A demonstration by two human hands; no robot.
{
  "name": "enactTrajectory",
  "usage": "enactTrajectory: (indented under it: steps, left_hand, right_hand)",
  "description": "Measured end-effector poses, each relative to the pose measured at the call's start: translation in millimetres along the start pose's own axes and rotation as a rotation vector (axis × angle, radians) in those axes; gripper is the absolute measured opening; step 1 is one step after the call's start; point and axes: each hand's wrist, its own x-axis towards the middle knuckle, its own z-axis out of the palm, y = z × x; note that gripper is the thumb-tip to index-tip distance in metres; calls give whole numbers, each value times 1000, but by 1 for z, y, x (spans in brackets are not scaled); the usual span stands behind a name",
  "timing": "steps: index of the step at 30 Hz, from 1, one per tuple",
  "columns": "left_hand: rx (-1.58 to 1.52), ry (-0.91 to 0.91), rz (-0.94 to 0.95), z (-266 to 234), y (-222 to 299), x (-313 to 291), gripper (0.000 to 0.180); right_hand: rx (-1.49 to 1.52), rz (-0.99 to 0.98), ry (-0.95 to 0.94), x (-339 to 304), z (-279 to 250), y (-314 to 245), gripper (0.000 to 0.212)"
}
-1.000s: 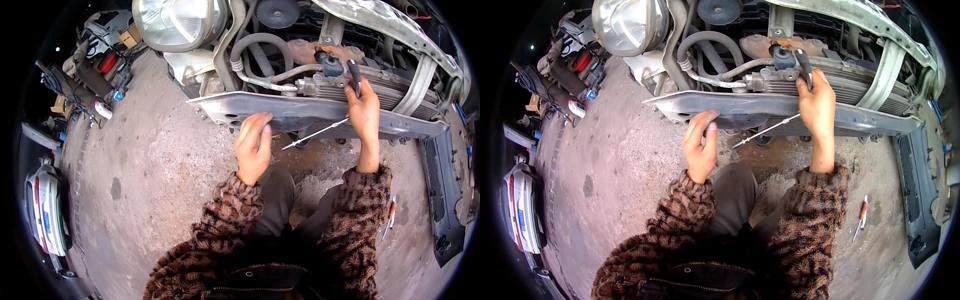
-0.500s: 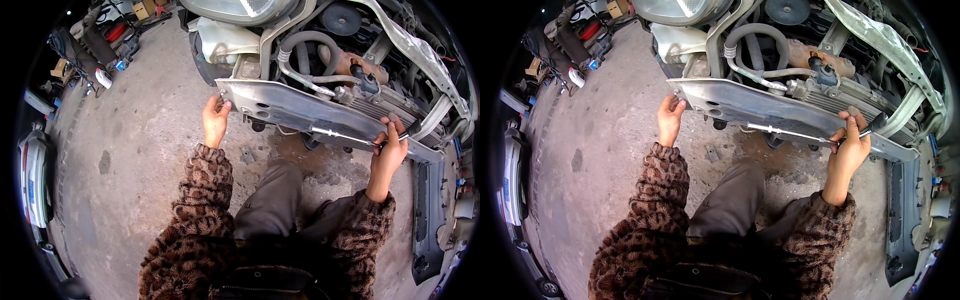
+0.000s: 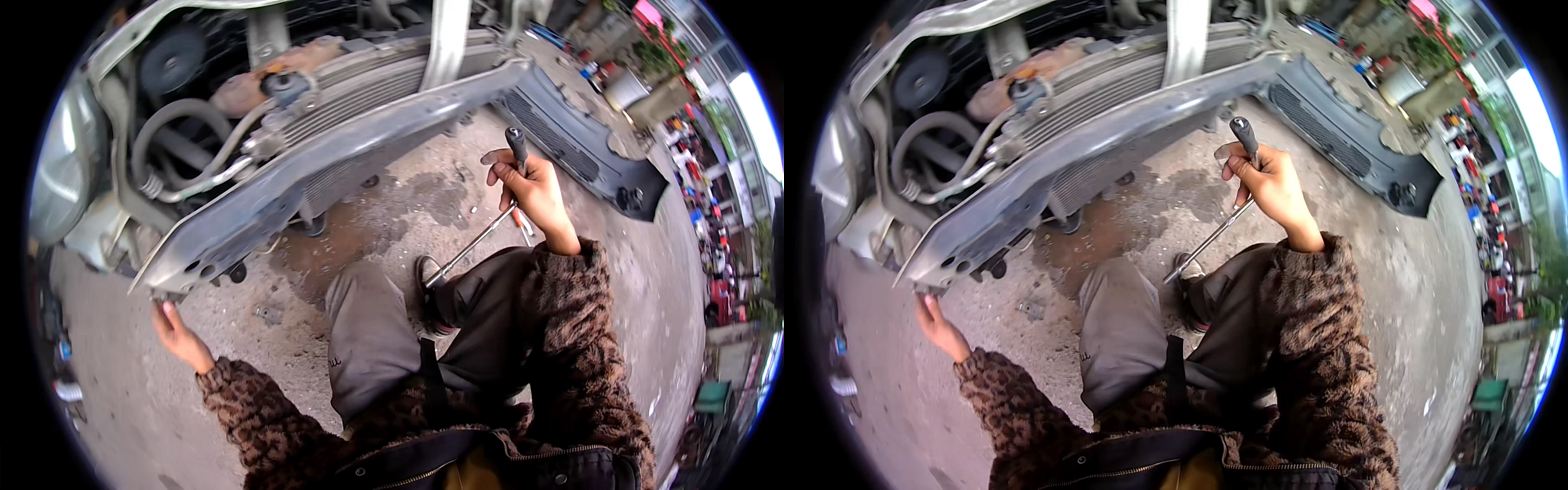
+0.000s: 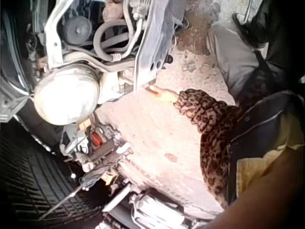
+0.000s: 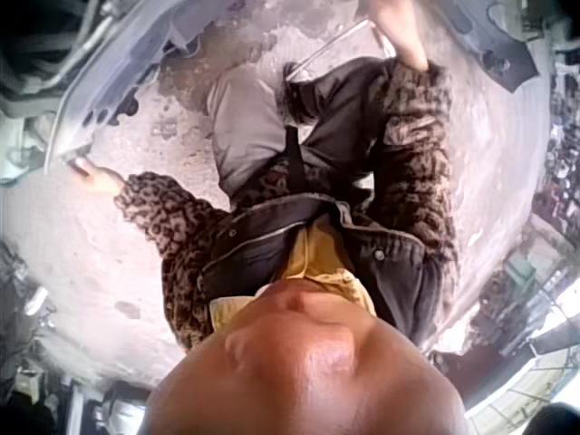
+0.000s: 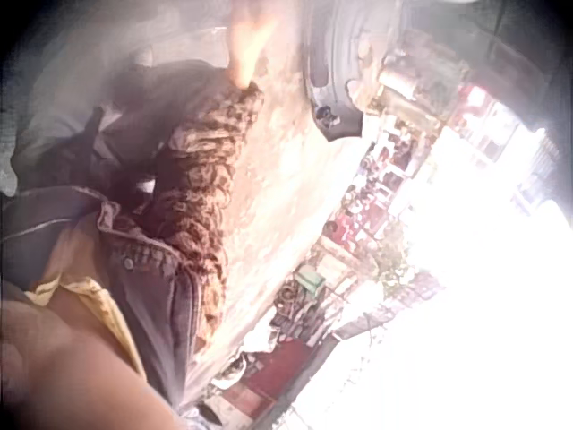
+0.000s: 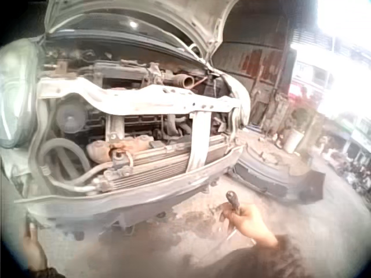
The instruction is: The person uses a socket wrench to loosen and remove bolts securing the car radiator to the vehicle frame. They work on both sides of the radiator, detaching mounting brackets and fasteners. The person then lifts the radiator out of the engine bay and sets it aside on the ground.
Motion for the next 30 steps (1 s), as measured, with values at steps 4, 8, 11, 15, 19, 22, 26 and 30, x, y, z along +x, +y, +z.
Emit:
enactTrajectory:
  steps: [4,8,11,15,19,22,26,30]
  left_hand:
    - [9,-41,-65,25,9,-65,50]
    - [-3,-610,-526,52,-17,-158,56]
    - [0,-903,-684,89,-15,-191,66]
    - [74,-1097,-914,104,-31,-205,76]
    - [537,-928,-650,136,-9,-169,59]
    - [709,-824,-188,105,-45,-186,31]
    - [1218,-908,34,122,5,-184,26]
    - [899,-924,246,156,85,-174,15]
  right_hand:
    - [-70,269,208,-46,-111,75,22]
    - [122,510,599,-92,-156,194,22]
    - [380,669,822,-107,-137,299,9]
    - [-713,554,222,-134,-111,445,17]
    - [-412,786,-4,-206,-134,604,30]
    - [-302,1037,107,-197,-130,630,38]
    - [-650,1198,535,-138,-98,604,42]
    - [-640,674,345,-119,-37,485,21]
